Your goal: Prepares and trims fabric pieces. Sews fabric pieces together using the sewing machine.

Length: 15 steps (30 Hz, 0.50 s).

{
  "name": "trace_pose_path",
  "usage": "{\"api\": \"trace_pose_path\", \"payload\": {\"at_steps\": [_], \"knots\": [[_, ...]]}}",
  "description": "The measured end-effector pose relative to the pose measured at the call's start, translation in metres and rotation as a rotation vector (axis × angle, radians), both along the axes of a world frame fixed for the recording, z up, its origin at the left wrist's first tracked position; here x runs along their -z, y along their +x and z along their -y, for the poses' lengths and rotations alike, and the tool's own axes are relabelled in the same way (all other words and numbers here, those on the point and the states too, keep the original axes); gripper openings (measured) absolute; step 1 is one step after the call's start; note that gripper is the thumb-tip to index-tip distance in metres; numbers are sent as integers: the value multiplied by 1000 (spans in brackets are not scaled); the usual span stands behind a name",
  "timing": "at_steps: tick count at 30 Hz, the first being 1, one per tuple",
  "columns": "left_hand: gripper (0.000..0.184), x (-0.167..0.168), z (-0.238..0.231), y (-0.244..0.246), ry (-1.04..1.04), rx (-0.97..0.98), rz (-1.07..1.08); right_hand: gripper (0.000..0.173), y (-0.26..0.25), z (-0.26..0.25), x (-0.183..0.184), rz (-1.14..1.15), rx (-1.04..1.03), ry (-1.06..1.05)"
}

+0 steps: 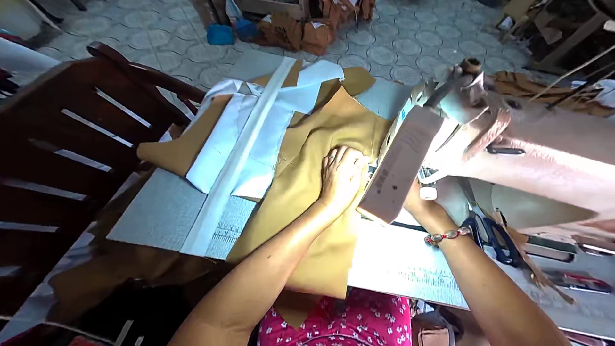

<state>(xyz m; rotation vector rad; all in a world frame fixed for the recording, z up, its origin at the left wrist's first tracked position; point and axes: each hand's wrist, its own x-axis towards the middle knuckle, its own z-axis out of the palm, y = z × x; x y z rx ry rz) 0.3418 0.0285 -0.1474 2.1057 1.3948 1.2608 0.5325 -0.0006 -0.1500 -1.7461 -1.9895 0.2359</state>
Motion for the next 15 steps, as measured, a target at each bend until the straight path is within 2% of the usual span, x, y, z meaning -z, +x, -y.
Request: {"api": "trace_pose_path", "payload": {"at_steps": [2,4,5,7,8,11,13,15], "knots": [[29,4,6,-4,12,-28,0,33,4,6,1,-40,26,-26],[31,7,20,-14,-11,-4,-93,26,4,15,-3,-86,-7,73],[38,6,34,-21,-87,28,-197,22,4,25,-6,-112,-46,120],[63,-4,72,-34,-304,95,-465,26,1,54,-6,-121,-149,227],[67,-10,92,-38,-347,100,-571,29,-3,72,-7,-124,-197,235],[61,-35,124,-49,-330,51,-643,25,-27,128,-10,-178,-337,183],[52,-52,109,-56,-308,56,-606,24,-46,151,-10,-191,-403,163],[45,-55,69,-59,-242,126,-574,27,-64,162,-6,-179,-421,164]]}}
